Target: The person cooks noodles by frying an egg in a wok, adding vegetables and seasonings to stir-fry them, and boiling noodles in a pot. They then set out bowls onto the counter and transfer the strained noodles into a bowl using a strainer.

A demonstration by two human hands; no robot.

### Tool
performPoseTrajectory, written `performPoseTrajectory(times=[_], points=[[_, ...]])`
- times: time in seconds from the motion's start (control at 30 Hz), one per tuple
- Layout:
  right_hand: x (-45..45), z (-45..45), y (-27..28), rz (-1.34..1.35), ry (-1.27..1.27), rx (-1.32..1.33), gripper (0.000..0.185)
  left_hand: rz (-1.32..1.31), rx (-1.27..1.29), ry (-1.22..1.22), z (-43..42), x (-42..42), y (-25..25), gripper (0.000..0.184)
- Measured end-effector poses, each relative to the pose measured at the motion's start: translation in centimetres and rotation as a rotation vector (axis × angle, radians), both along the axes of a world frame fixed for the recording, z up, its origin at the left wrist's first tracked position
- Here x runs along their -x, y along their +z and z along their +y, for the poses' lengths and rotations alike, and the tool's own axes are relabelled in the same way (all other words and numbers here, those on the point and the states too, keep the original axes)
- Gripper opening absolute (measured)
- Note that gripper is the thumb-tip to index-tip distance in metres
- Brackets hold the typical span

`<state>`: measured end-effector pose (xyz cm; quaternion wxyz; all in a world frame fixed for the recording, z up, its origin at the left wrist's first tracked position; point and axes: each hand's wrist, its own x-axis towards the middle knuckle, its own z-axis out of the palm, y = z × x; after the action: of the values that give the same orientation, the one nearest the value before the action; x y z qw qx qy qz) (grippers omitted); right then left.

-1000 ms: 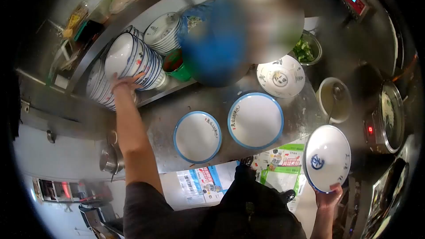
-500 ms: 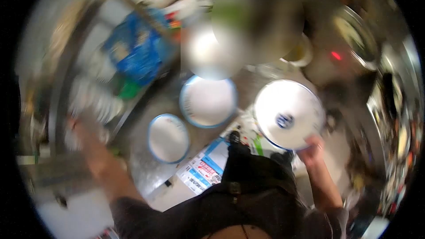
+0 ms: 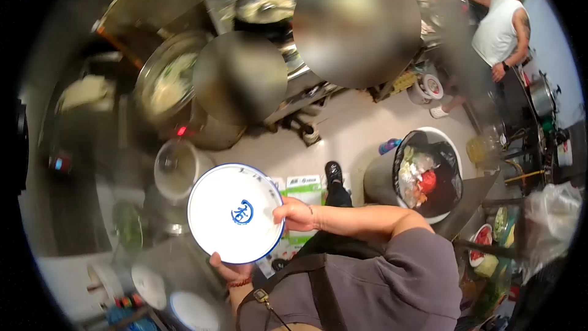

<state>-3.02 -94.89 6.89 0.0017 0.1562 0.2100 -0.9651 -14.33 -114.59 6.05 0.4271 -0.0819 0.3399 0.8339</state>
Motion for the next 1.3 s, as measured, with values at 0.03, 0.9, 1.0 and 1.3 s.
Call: performPoseTrajectory(times=[0.03,0.9,1.0,1.3], points=[[-2.6,7.2,-0.5,0.050,0.026,-0.059,0.068,0.009,0.090,0.049,6.5,-2.0,-0.1,0.079],[-18.4,64.6,7.9,-0.424,-0.576,-0.139,0.007,0.221,0.305,-0.119,39.4,1.7,9.1,0.067],[-18.7,63.6,9.5,-0.373,-0.610,0.016,0.007,0.167,0.131,-0.263,43.9,3.4,10.3,0.068],[-22.0,55.4,20.8,-0.514,-0.599,-0.167,0.010,0.217,-0.051,-0.748,61.2,5.0,13.9,0.068]])
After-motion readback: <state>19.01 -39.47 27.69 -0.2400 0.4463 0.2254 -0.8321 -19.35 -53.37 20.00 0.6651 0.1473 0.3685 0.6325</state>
